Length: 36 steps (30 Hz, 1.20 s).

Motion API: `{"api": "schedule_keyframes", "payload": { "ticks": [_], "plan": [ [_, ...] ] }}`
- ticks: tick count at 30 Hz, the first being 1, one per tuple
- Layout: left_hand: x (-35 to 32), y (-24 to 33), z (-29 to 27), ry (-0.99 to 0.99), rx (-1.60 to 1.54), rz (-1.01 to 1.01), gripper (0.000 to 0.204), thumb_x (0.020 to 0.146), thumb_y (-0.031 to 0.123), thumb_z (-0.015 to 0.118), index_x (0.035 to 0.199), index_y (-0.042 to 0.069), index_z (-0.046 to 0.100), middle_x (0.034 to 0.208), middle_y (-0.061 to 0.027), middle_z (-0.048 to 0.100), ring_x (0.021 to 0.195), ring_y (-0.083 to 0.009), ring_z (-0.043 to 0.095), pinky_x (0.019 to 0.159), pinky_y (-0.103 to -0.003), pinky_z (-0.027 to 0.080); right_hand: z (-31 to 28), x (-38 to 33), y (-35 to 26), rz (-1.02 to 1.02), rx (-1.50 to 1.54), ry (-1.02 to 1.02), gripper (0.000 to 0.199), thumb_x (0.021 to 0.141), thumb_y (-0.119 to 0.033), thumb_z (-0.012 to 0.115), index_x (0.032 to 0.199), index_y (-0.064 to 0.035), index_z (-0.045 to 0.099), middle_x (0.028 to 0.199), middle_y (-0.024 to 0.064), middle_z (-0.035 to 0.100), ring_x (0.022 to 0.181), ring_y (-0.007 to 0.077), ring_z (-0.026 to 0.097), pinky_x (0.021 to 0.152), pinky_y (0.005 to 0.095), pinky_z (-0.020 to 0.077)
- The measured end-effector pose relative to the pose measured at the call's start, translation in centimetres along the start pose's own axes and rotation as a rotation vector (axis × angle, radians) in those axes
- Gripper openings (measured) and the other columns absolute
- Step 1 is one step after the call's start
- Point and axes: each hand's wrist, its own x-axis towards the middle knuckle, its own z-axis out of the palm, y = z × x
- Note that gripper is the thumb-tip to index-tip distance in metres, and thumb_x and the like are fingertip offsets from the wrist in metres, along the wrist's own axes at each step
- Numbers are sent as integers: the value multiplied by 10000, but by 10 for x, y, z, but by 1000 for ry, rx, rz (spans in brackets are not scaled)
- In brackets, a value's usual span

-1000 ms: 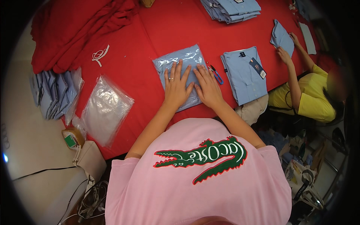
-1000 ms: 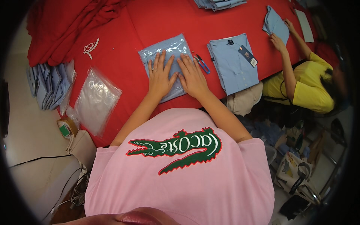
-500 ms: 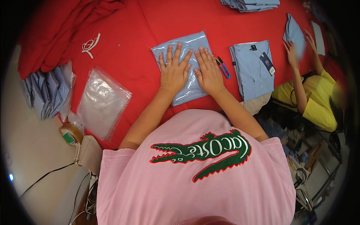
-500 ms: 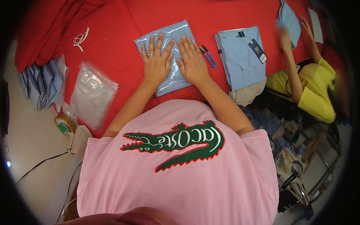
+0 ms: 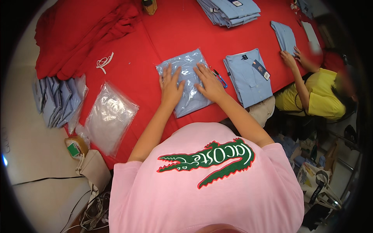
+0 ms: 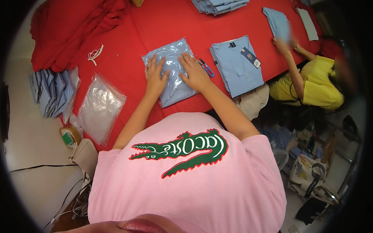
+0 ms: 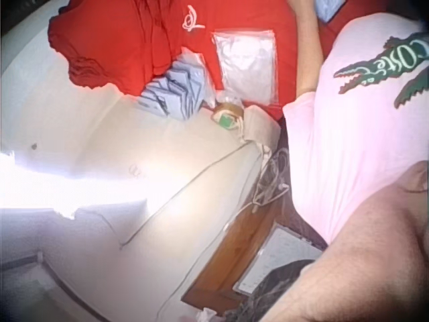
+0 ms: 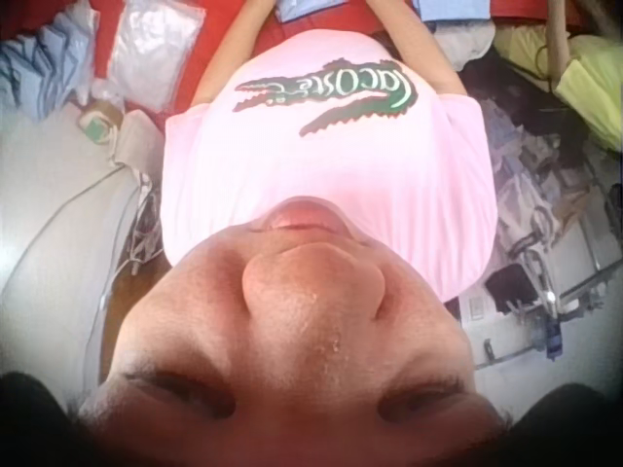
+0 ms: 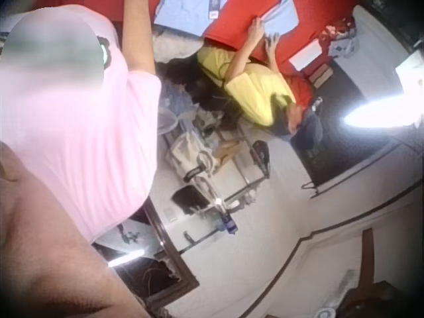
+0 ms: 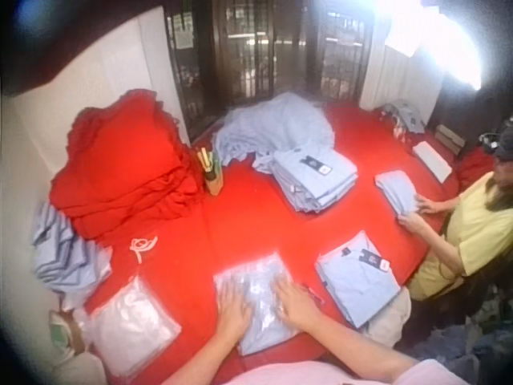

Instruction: The person packages folded blue shirts into plastic bags, sealing them with adhesive tape and trimming excess plastic using small shears.

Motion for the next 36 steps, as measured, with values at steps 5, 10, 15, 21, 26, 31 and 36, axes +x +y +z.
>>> {"api": "schedule_keyframes", "payload": {
  "ticks": [5,10,15,21,26,31,36],
  "plan": [
    [-110,-4,0,199,-878,-642,648,1019,80,681,1591,-21,394,1518,-191,530,1233,-226,619,929,-322,559,-28,-67,-40,-162,-77,-321,1087,820,-550,832,1721,-239,310,1799,200,182,1655,419,196,1304,685,115],
    [-112,3,16,26,-1127,-909,486,1004,197,751,1397,19,527,922,-47,663,763,-131,638,704,-283,554,10,-91,-21,-214,-118,-164,1088,805,-549,838,1717,-266,316,1794,197,203,1642,423,235,1262,747,139],
    [-67,13,-12,-311,-1177,-918,344,996,419,757,904,122,609,641,36,514,574,-115,526,619,-298,492,3,-72,-25,-258,-248,-98,856,891,-212,740,1672,-259,391,1743,183,333,1509,377,472,1120,634,456],
    [-42,78,-78,-115,-1613,-481,374,1106,424,585,983,81,668,780,3,595,743,-129,575,745,-325,499,-104,-56,-77,-17,156,244,603,909,-5,656,1487,-174,631,1349,194,719,1131,385,731,921,412,616],
    [-31,50,-64,-123,-1400,-539,395,1123,415,541,1120,47,685,906,-18,643,856,-140,623,829,-316,517,-180,-61,-49,585,786,166,445,1020,-108,695,1459,-82,624,1123,122,760,951,195,740,845,354,593],
    [-28,44,-22,-33,-1339,-727,380,1095,426,587,1125,59,680,916,-20,653,869,-149,638,829,-314,528,-207,-87,55,730,1280,461,452,1002,-55,731,1437,-14,615,1139,64,747,953,161,731,867,314,600],
    [-8,66,-2,103,-1285,-821,337,1081,379,614,1126,51,679,926,-35,677,868,-153,642,819,-315,536,-296,-52,180,694,1096,920,446,969,-26,753,1390,-3,608,1100,36,667,974,153,649,865,326,559]
  ]
}}
